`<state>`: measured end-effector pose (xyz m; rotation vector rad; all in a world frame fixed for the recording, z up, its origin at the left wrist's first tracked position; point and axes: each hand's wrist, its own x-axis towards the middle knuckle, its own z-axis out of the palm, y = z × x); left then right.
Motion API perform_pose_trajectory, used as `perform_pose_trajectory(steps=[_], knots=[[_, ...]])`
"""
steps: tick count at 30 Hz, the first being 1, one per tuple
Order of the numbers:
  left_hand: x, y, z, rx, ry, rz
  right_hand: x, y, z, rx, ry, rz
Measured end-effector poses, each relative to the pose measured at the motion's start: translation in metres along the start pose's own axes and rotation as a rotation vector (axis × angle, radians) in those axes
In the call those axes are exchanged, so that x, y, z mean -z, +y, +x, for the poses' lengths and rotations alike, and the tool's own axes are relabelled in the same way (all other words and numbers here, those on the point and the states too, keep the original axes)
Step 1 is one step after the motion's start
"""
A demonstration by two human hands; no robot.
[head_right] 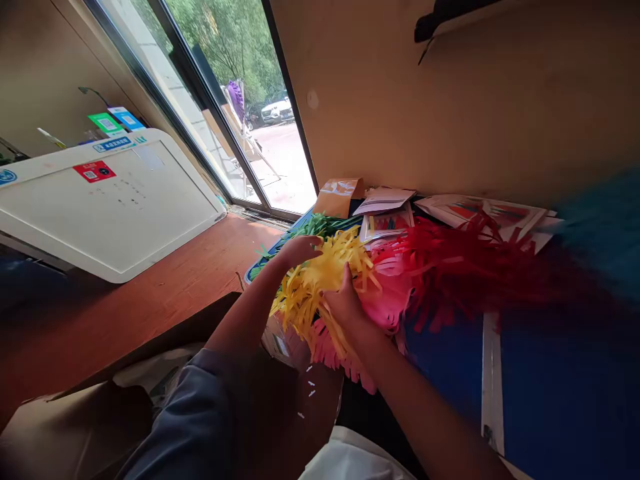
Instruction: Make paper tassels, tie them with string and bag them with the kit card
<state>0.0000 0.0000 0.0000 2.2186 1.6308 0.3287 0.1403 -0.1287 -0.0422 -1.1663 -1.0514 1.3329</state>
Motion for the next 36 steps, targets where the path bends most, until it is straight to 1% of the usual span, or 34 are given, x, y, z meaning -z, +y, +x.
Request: perform_pose_trajectory(steps=[2, 4, 6, 8, 10, 12, 13, 15, 16, 17, 19, 21, 23, 24, 26, 28, 32, 34, 36], knots=[[0.013, -0.016, 0.002, 0.016, 0.081, 0.077, 0.002, -0.002, -0.005, 0.002, 0.068, -0.096], [0.026, -0.034, 0.002, 0.046, 0.137, 0.155, 0.01, -0.006, -0.015, 0.006, 0.108, -0.17], [0.034, -0.052, 0.0, 0.076, 0.123, 0.237, 0.023, -0.007, -0.03, 0.004, 0.098, -0.208], [0.031, -0.066, -0.005, 0.083, 0.059, 0.309, 0.039, -0.006, -0.046, 0.026, 0.077, -0.271], [0.021, -0.072, -0.012, 0.059, -0.006, 0.365, 0.054, -0.004, -0.058, 0.093, 0.068, -0.412], [0.011, -0.073, -0.019, 0.014, -0.042, 0.406, 0.062, -0.005, -0.06, 0.212, 0.052, -0.571], [0.006, -0.072, -0.022, -0.01, -0.051, 0.422, 0.062, -0.007, -0.056, 0.299, 0.02, -0.662], [-0.001, -0.069, -0.028, -0.047, -0.047, 0.449, 0.052, -0.015, -0.037, 0.492, -0.112, -0.863], [-0.004, -0.068, -0.03, -0.053, -0.034, 0.46, 0.042, -0.02, -0.023, 0.578, -0.203, -0.966], [-0.007, -0.066, -0.031, -0.05, -0.017, 0.47, 0.028, -0.025, -0.006, 0.629, -0.298, -1.042], [-0.014, -0.063, -0.033, -0.026, 0.016, 0.484, -0.004, -0.033, 0.033, 0.66, -0.411, -1.103], [-0.022, -0.06, -0.035, -0.008, 0.031, 0.494, -0.037, -0.036, 0.073, 0.662, -0.494, -1.17], [-0.027, -0.058, -0.04, -0.015, 0.033, 0.5, -0.062, -0.034, 0.107, 0.641, -0.573, -1.244], [-0.028, -0.058, -0.043, -0.024, 0.033, 0.501, -0.069, -0.03, 0.121, 0.628, -0.614, -1.283], [-0.026, -0.059, -0.051, -0.032, 0.032, 0.502, -0.072, -0.021, 0.14, 0.605, -0.661, -1.364], [-0.021, -0.064, -0.058, -0.015, 0.041, 0.501, -0.064, -0.011, 0.15, 0.597, -0.644, -1.443], [-0.014, -0.076, -0.065, 0.071, 0.104, 0.497, -0.043, 0.001, 0.153, 0.632, -0.522, -1.57], [-0.015, -0.08, -0.065, 0.118, 0.14, 0.494, -0.039, 0.0, 0.152, 0.657, -0.449, -1.61], [-0.018, -0.083, -0.065, 0.171, 0.179, 0.49, -0.039, -0.005, 0.15, 0.651, -0.343, -1.636]])
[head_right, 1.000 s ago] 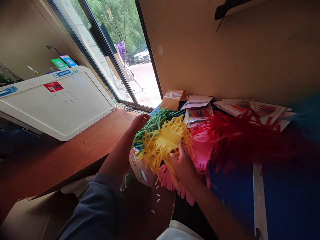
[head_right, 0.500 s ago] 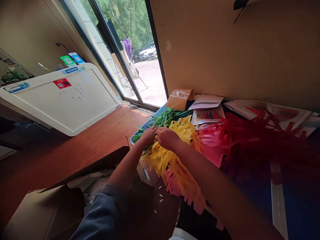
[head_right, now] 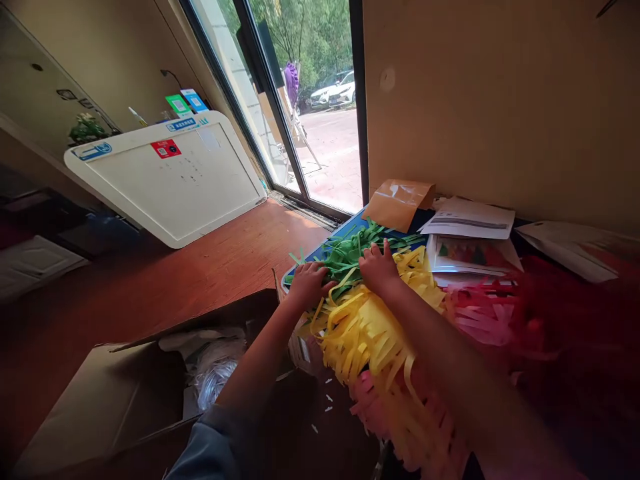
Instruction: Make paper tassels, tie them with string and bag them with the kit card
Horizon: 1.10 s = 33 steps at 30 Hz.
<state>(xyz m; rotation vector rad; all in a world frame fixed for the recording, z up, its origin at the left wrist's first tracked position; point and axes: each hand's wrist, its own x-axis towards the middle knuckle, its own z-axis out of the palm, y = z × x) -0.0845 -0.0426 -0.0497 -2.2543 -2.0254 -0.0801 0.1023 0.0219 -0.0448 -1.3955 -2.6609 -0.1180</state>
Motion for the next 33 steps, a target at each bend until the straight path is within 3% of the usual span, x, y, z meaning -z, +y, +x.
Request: perform_pose_trajectory(steps=[4, 9, 11, 17, 21, 23, 26, 30, 33], knots=[[-0.009, 0.0, -0.001, 0.07, 0.03, 0.0, 0.008, -0.006, 0.006, -0.108, 0.034, -0.007], [-0.015, 0.0, -0.001, 0.033, 0.041, -0.007, -0.003, -0.021, 0.017, 0.182, -0.145, 0.127], [-0.016, -0.001, -0.001, 0.019, 0.041, -0.014, -0.009, -0.026, 0.02, 0.192, -0.167, 0.15], [-0.017, -0.006, -0.002, -0.013, 0.024, -0.013, -0.013, -0.01, 0.034, -0.168, -0.099, 0.166], [-0.015, -0.007, -0.004, -0.014, 0.019, -0.001, 0.0, 0.021, 0.041, -0.468, -0.019, 0.196], [-0.011, -0.005, -0.003, -0.022, 0.028, -0.005, 0.008, 0.026, 0.039, -0.509, 0.066, 0.2], [-0.002, 0.004, 0.004, -0.07, 0.036, -0.026, 0.011, 0.016, 0.031, -0.334, 0.121, 0.218], [0.007, 0.019, 0.023, -0.217, -0.037, -0.061, -0.006, -0.002, 0.021, 0.019, -0.068, 0.234], [0.007, 0.024, 0.031, -0.176, -0.082, -0.04, -0.02, -0.003, 0.014, 0.101, -0.178, 0.185]])
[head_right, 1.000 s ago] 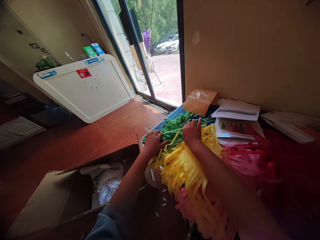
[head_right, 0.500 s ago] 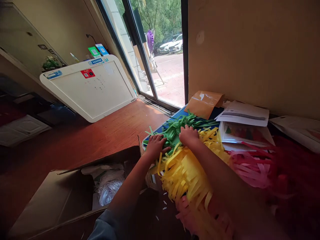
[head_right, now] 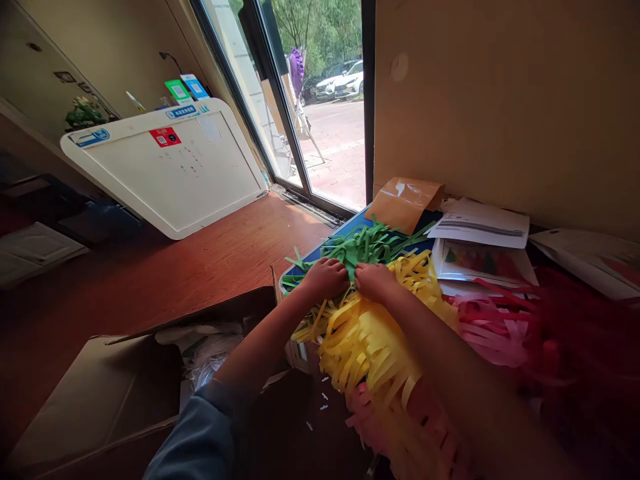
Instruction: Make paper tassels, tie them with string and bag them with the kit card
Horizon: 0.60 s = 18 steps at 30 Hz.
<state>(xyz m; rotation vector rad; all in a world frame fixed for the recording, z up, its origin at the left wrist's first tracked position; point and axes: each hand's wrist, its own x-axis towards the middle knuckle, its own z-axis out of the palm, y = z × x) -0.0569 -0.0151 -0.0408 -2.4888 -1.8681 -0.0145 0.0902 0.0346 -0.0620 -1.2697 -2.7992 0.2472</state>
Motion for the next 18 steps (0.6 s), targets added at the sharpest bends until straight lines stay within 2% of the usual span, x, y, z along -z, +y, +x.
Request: perform_pose_trajectory(steps=[6, 10, 13, 15, 16, 18], knots=[[0.003, -0.008, -0.016, 0.463, 0.045, 0.085, -0.006, 0.001, -0.003, -0.037, -0.025, -0.09], [0.015, -0.031, -0.048, 0.758, 0.031, 0.083, -0.002, -0.004, -0.007, -0.082, -0.002, -0.129], [0.027, -0.047, -0.078, 0.934, -0.004, 0.064, 0.006, -0.008, -0.006, -0.094, 0.076, -0.15], [0.034, -0.047, -0.088, 0.963, -0.003, 0.059, 0.01, -0.012, -0.001, -0.058, 0.11, -0.146], [0.036, -0.041, -0.088, 0.934, 0.011, 0.055, 0.011, -0.015, 0.002, -0.038, 0.11, -0.138], [0.035, -0.023, -0.078, 0.771, 0.047, 0.031, 0.01, -0.019, 0.01, -0.028, 0.095, -0.127]])
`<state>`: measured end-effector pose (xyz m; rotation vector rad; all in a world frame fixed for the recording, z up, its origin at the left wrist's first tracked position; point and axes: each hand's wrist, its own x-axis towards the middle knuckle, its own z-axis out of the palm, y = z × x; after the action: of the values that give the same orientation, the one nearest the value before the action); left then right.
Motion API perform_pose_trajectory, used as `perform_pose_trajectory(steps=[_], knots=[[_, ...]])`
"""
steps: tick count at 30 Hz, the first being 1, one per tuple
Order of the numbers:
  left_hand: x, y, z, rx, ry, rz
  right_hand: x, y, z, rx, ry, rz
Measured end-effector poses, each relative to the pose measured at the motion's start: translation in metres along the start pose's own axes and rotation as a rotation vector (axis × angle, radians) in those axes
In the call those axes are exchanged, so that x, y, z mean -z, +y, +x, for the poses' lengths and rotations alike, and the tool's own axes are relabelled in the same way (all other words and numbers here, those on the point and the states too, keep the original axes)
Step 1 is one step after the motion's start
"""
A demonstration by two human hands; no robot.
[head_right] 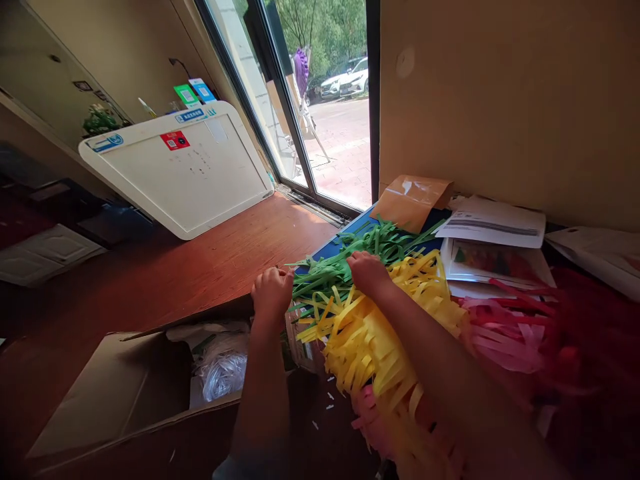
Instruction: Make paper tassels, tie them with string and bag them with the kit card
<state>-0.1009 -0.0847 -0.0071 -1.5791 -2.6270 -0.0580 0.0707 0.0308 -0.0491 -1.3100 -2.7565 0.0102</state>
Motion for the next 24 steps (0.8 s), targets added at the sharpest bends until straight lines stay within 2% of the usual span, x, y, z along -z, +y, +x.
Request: perform_pose_trajectory(steps=[4, 7, 13, 24], knots=[[-0.014, 0.048, -0.005, -0.512, -0.066, -0.108, -0.013, -0.005, 0.008, -0.119, -0.026, -0.015], [-0.027, 0.058, -0.004, -0.67, -0.123, -0.139, -0.022, -0.004, 0.008, -0.175, -0.018, -0.026], [-0.037, 0.045, -0.001, -0.716, -0.123, -0.155, -0.033, -0.001, 0.007, -0.181, 0.059, -0.017], [-0.042, 0.048, -0.009, -0.698, -0.096, -0.155, -0.032, -0.008, 0.009, -0.133, 0.172, -0.057]])
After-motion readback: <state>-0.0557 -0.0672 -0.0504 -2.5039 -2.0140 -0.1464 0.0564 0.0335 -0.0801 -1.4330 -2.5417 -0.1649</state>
